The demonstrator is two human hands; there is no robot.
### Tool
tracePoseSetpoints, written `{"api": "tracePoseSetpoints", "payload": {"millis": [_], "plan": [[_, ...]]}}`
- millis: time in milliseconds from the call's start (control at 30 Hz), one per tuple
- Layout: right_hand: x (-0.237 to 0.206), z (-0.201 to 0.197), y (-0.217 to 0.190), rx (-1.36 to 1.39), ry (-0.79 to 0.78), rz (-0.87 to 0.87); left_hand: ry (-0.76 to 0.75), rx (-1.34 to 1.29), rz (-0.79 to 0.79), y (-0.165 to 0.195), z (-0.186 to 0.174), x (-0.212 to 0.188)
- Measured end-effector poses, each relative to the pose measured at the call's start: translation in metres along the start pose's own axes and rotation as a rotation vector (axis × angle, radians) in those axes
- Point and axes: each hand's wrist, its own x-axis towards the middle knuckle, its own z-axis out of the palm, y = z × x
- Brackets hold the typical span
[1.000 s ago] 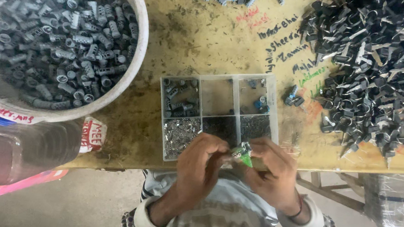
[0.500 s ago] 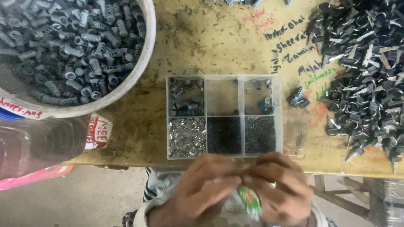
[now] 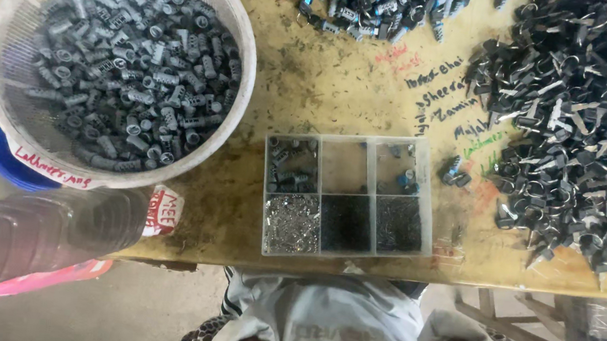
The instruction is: The person sits at a workbench sorting small hardware components, picking individual grey plastic anchors and metal screw-like parts by hand and placing them into separate compartments of a plastic organizer box, occasionally picking items from a large basin and piles on the table.
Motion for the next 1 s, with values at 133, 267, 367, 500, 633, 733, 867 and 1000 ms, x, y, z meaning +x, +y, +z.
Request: {"api": "tracePoseSetpoints", "payload": {"millis": [133,267,367,500,633,733,867,1000], "plan": [[0.012,-0.001,0.011,-0.106,-0.082,0.162,-0.004,0.030,-0.116,-0.009,0.005,0.003],[0.013,-0.013,0.021,-0.255,-0.481,0.450,-0.078,-0.184,-0.387,-0.025,-0.004,0.008],[0.004,-0.017,0.030,-0.296,-0.593,0.693,-0.325,-0.199,-0.585,-0.032,-0.021,0.006],[-0.008,-0.017,0.042,-0.048,-0.664,0.720,-0.367,-0.213,-0.702,-0.033,-0.022,-0.004],[0.010,-0.044,0.043,0.093,-0.728,0.717,-0.399,-0.458,-0.656,-0.050,-0.015,-0.012],[0.042,-0.084,0.036,0.302,-0.719,0.519,-0.343,-0.415,-0.570,-0.080,0.004,-0.015],[0.070,-0.116,0.024,0.422,-0.689,0.345,-0.359,-0.377,-0.748,-0.099,0.010,-0.027],[0.076,-0.112,0.021,0.343,-0.659,0.316,-0.387,-0.447,-0.872,-0.106,0.008,-0.033]]}}
